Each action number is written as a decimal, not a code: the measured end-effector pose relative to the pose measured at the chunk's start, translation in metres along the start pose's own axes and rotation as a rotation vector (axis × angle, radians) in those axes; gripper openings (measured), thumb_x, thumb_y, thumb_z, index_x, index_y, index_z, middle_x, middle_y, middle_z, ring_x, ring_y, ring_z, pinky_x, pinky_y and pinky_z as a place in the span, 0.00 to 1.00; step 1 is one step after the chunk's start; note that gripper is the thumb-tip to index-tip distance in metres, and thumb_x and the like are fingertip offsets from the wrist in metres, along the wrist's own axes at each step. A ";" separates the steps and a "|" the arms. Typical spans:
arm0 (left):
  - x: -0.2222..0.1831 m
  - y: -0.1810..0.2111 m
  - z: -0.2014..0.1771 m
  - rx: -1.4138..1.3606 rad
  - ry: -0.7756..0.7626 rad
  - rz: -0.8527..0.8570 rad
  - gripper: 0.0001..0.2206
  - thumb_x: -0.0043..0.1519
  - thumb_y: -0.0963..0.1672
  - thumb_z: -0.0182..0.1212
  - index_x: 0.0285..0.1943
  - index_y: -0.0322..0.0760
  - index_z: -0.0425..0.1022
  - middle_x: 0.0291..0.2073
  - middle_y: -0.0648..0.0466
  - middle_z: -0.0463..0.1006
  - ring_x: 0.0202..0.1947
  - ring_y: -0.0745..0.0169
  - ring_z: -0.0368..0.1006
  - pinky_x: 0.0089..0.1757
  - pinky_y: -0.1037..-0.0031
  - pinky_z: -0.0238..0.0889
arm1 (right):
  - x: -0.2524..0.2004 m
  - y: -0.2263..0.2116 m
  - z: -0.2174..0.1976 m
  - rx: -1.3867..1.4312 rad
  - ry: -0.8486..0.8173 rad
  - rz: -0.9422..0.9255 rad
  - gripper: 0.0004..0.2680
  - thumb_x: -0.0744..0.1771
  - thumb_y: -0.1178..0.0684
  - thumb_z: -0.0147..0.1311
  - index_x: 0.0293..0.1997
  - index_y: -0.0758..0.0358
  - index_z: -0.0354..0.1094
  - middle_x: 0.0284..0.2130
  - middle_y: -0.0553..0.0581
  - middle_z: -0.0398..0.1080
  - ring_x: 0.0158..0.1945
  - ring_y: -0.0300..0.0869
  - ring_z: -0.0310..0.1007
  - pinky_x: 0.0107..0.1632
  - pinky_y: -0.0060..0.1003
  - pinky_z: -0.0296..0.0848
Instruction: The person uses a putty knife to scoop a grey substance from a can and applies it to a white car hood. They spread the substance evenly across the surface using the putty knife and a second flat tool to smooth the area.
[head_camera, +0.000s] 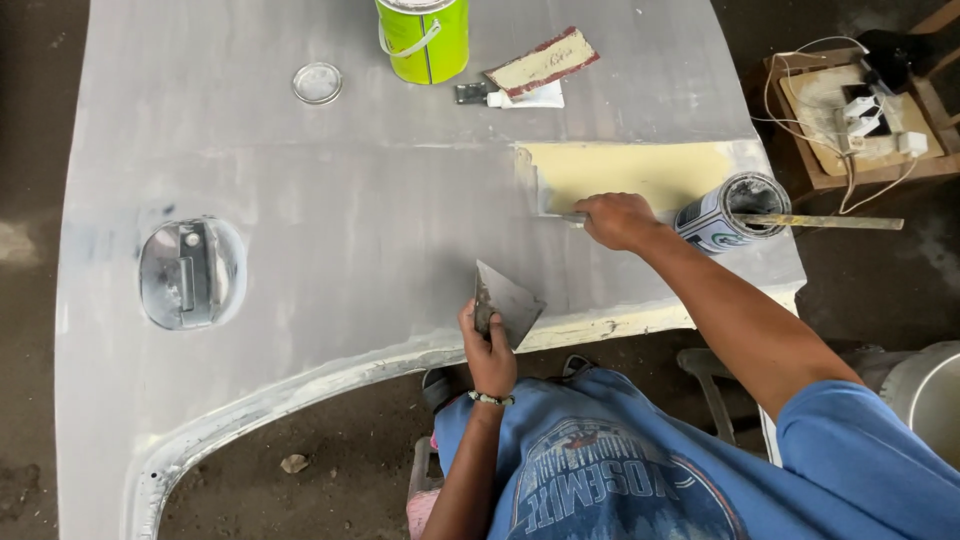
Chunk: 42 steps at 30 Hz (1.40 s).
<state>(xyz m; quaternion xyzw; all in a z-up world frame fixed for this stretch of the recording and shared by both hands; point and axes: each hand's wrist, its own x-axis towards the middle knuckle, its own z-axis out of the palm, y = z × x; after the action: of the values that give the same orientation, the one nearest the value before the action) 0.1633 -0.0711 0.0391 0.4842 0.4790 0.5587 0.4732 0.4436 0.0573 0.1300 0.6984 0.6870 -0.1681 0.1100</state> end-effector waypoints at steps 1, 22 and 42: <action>0.000 0.000 0.001 0.000 0.001 -0.002 0.17 0.70 0.40 0.52 0.68 0.30 0.62 0.51 0.48 0.71 0.50 0.61 0.69 0.53 0.72 0.63 | -0.001 -0.004 -0.003 -0.001 -0.002 0.000 0.15 0.68 0.52 0.47 0.62 0.48 0.69 0.58 0.54 0.72 0.59 0.52 0.71 0.60 0.49 0.69; 0.010 0.000 0.014 -0.017 -0.047 0.012 0.17 0.71 0.41 0.52 0.68 0.29 0.61 0.54 0.45 0.72 0.54 0.59 0.70 0.55 0.70 0.64 | -0.103 -0.035 0.079 -0.143 -0.078 -0.040 0.23 0.65 0.63 0.45 0.69 0.51 0.60 0.65 0.57 0.62 0.65 0.50 0.64 0.60 0.47 0.71; -0.003 -0.006 0.017 -0.107 0.018 -0.003 0.17 0.71 0.40 0.52 0.68 0.29 0.61 0.52 0.48 0.72 0.50 0.62 0.69 0.53 0.73 0.64 | -0.039 0.017 0.004 -0.032 0.048 0.043 0.18 0.67 0.57 0.45 0.64 0.42 0.70 0.61 0.53 0.70 0.60 0.51 0.71 0.62 0.48 0.69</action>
<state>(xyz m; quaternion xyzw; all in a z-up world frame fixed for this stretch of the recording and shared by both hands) 0.1804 -0.0725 0.0342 0.4524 0.4534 0.5872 0.4949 0.4600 0.0192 0.1405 0.7150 0.6768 -0.1381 0.1082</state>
